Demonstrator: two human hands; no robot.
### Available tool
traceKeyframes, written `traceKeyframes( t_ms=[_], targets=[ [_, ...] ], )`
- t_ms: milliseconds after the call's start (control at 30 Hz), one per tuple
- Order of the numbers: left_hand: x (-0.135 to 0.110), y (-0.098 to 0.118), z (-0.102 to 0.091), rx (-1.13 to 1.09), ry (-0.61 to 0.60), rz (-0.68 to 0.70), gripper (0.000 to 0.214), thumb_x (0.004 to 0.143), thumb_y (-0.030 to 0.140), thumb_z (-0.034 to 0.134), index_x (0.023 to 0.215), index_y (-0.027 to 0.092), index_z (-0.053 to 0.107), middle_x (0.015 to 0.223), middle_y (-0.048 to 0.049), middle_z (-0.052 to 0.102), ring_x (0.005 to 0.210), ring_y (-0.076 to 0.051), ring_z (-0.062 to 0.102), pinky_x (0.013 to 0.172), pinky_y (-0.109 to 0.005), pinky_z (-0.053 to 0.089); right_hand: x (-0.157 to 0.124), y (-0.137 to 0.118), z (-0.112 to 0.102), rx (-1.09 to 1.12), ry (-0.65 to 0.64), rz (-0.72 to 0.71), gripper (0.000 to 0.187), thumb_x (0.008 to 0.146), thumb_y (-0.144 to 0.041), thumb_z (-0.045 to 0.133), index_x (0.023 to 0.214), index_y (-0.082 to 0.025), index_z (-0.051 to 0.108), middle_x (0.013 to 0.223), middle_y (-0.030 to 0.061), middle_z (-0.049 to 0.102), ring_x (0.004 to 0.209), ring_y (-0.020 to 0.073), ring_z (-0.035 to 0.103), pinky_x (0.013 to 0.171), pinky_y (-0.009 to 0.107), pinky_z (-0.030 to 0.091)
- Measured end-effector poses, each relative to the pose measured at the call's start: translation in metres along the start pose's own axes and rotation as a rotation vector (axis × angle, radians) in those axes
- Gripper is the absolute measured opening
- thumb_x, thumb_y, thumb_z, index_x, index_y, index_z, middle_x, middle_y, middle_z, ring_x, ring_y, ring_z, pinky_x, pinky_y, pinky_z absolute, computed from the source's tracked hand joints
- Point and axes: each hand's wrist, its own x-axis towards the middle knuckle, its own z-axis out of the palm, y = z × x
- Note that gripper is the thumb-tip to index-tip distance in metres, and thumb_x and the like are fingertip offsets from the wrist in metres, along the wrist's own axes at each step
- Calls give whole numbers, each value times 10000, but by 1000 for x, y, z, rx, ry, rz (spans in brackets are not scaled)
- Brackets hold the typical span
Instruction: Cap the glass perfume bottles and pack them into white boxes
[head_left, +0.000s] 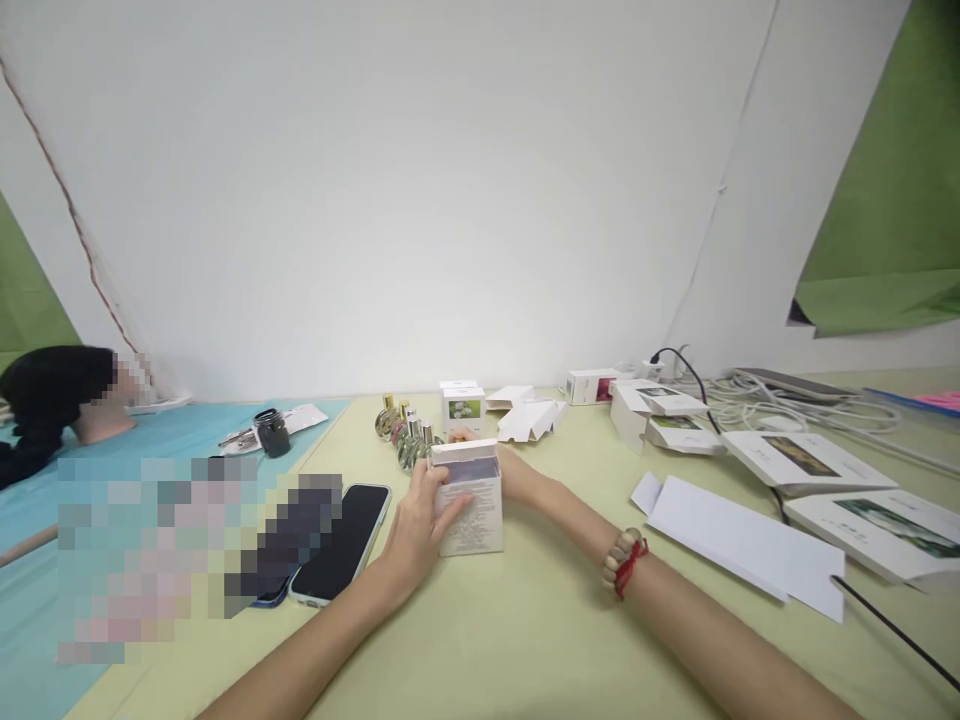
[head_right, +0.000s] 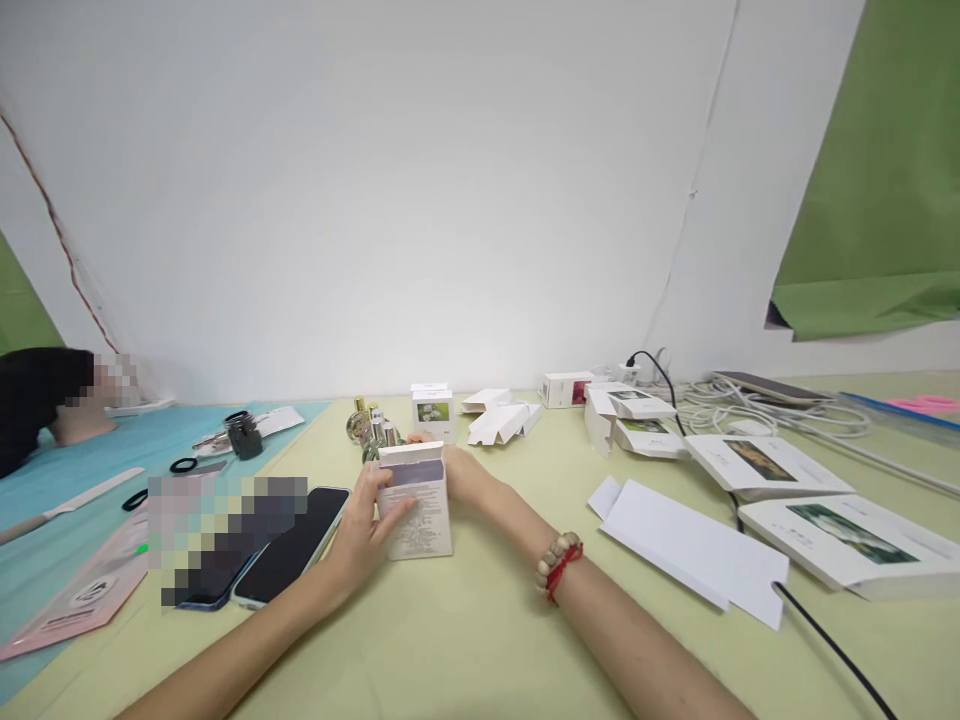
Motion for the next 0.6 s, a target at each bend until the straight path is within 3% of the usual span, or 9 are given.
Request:
traceKeyframes(
  t_ms=[100, 200, 300, 500, 600],
  targets=[
    [3, 2, -2, 18, -20, -17, 144, 868, 345, 387, 914, 208, 396, 981, -37, 385, 841, -124, 479, 704, -243, 406, -5, 13, -10, -65, -32, 104, 421, 705, -240, 552, 1101, -183, 422, 746, 2, 563, 611, 111, 504, 579, 206, 375],
    [4, 4, -2, 38, -44, -53, 159, 873, 347, 370, 946, 209, 400, 1038, -50, 372, 868, -130, 482, 736, -265, 411, -11, 27, -17, -139, 103, 245, 556, 696, -226, 554, 1204, -184, 330, 690, -13, 539, 569, 106, 488, 546, 191, 334],
    [4, 5, 0, 53, -34, -66, 179, 871, 350, 368, 973, 204, 386, 1031, -54, 369, 853, -132, 481, 754, -283, 409, -16, 36, -21, -195, 198, 326, 560, 712, -233, 530, 1227, -198, 313, 677, -17, 532, 574, 108, 491, 546, 188, 311],
    [4, 7, 1, 28, -19, -36, 179, 877, 314, 361, 1019, 207, 383, 1029, -55, 376, 963, -147, 439, 856, -304, 368, -17, 37, -36, -280, 180, 417, 528, 691, -223, 517, 1187, -195, 337, 583, -41, 470, 517, 100, 437, 521, 195, 294],
    [3, 6, 1, 31, -27, -71, 190, 880, 322, 351, 1027, 206, 382, 1017, -53, 387, 966, -153, 437, 871, -323, 356, -19, 34, -54, -192, 72, 455, 536, 619, -221, 587, 1116, -208, 385, 664, -18, 516, 508, 91, 449, 482, 198, 312]
  ],
)
